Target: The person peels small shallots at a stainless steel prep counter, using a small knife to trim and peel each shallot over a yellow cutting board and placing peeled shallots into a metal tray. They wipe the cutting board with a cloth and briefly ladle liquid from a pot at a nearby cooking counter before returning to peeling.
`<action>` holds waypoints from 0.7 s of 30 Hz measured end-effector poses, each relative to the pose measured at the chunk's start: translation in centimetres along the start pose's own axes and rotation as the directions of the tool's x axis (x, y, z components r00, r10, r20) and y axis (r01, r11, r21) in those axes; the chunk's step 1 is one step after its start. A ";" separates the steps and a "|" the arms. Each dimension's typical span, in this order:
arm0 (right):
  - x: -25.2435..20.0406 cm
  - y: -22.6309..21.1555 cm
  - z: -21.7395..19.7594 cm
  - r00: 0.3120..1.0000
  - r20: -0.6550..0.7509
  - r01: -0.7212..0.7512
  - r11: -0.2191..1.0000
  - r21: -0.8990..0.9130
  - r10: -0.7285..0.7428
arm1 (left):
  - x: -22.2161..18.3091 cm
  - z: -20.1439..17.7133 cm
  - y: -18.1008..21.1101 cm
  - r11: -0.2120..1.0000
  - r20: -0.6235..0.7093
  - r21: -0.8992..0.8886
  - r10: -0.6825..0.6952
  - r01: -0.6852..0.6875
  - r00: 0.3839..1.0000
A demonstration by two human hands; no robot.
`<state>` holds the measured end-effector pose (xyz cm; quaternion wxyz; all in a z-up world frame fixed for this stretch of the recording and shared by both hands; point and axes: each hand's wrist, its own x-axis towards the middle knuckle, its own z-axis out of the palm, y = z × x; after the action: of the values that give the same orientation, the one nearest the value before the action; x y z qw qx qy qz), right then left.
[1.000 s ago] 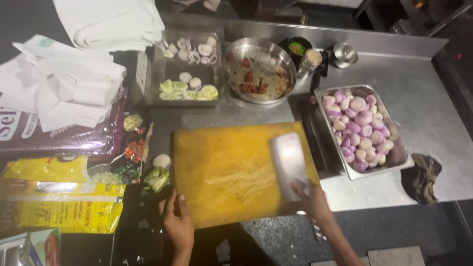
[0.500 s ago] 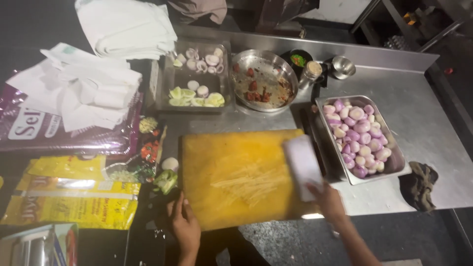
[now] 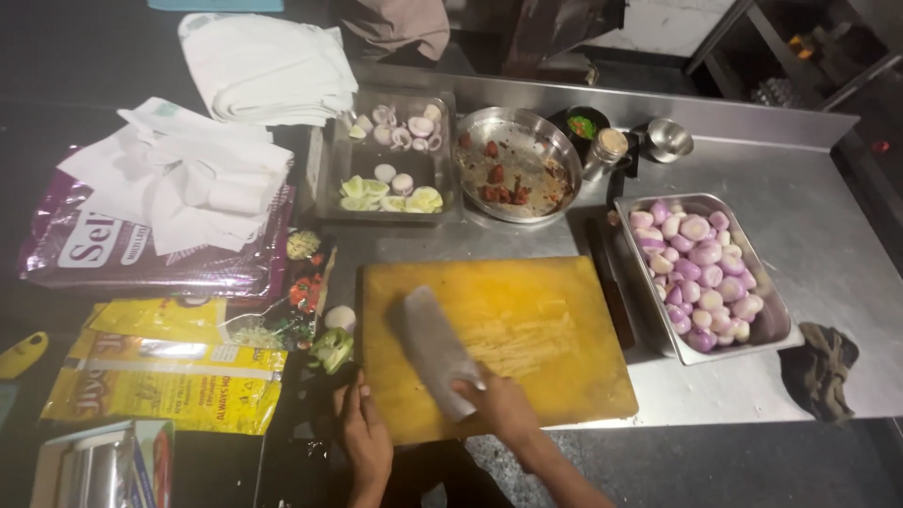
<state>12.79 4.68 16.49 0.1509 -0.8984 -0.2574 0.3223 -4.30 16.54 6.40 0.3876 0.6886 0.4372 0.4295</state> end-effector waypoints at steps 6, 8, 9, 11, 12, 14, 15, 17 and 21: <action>3.3 15.1 -4.7 0.965 -0.130 -0.157 0.896 0.414 0.229 | -0.2 -0.6 -0.3 0.999 0.022 -0.034 -0.004 0.005 1.000; 2.7 13.9 -8.2 0.948 -0.277 -0.091 0.968 0.235 0.157 | 0.4 0.2 -0.4 0.999 0.012 -0.050 -0.001 0.002 1.000; 1.8 12.2 -8.8 0.937 -0.229 -0.220 0.955 0.199 0.264 | 0.2 0.1 -0.4 0.998 0.001 -0.061 -0.005 0.005 1.000; 1.8 11.6 -7.3 0.910 -0.184 -0.346 0.925 0.155 0.371 | 0.1 0.1 -0.4 0.997 -0.008 -0.070 -0.011 0.011 1.000; 2.6 12.6 -5.1 0.952 -0.106 -0.270 0.952 0.148 0.286 | 0.2 0.2 -0.3 0.998 -0.009 -0.063 -0.026 0.025 1.000; 1.5 10.8 -1.6 0.979 -0.024 -0.199 0.969 0.146 0.204 | 0.1 0.2 -0.1 0.997 -0.002 -0.055 -0.045 0.045 0.999; 0.1 7.7 -0.3 0.996 0.006 -0.087 0.995 0.045 0.087 | 0.2 0.4 -0.2 0.997 -0.005 -0.058 -0.049 0.048 0.999; -1.1 4.9 1.5 0.998 0.050 0.029 0.998 -0.053 -0.027 | 0.1 0.4 -0.4 0.997 -0.007 -0.060 -0.055 0.055 0.998; 2.0 10.3 1.9 0.991 0.045 0.125 0.990 0.062 -0.128 | 0.0 -0.2 -0.7 0.996 0.022 -0.083 -0.030 0.032 0.999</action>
<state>16.57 -2.45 9.58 0.1912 -0.8671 -0.3079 0.3417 -4.64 16.79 5.78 0.4270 0.6696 0.4256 0.4339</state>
